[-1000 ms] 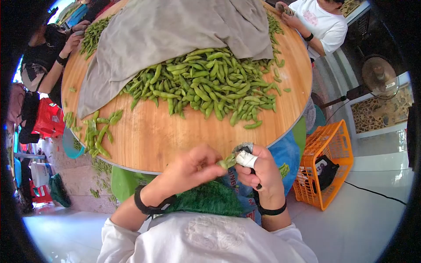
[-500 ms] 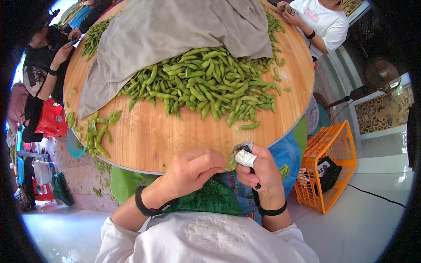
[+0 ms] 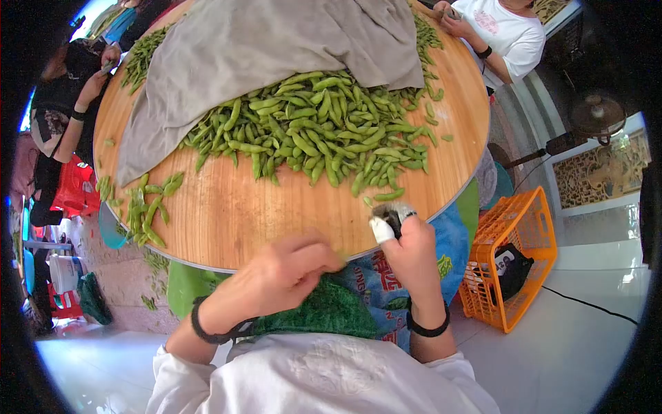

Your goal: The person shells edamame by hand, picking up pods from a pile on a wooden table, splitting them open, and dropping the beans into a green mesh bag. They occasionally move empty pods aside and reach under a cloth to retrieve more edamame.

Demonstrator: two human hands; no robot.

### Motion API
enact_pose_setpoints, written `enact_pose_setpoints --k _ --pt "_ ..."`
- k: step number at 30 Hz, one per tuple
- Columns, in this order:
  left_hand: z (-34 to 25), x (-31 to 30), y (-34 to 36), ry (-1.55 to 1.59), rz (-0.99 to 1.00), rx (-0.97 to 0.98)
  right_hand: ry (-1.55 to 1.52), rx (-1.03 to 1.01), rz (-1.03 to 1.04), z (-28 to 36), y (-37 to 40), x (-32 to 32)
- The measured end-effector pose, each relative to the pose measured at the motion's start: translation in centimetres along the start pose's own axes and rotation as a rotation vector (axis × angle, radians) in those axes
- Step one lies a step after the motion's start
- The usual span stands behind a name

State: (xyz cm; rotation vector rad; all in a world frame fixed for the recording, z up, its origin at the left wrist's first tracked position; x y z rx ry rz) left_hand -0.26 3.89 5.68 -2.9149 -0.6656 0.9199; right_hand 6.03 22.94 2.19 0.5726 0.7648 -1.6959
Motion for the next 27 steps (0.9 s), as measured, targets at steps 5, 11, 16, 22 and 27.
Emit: enact_pose_setpoints --k 5,11,16,22,27 --pt "-1.0 -6.4 4.9 -0.71 -0.095 -0.521 0.221 0.078 0.066 1.1 -1.9 0.8" --pt "2.1 -9.9 3.3 -0.696 -0.203 -0.355 0.497 0.056 0.225 0.7 -2.8 1.9" --pt "7.4 -10.4 -0.8 -0.823 -0.181 -0.239 0.476 0.172 0.248 1.1 -2.9 1.8" --pt "8.0 -9.7 -1.4 -0.853 -0.155 -0.128 0.274 0.125 0.261 2.1 -1.1 1.8" --pt "5.6 -8.9 0.1 0.374 -0.18 -0.42 0.012 0.109 0.562 3.3 0.7 1.1"
Point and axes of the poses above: each hand's wrist, its own y-axis away from the middle knuckle, its own x-axis out of the palm, z = x × y, the point moved 2 cm from there along -y, towards the middle knuckle, and after that the axes turned 11 degrees about z, right-handed, at the moved point
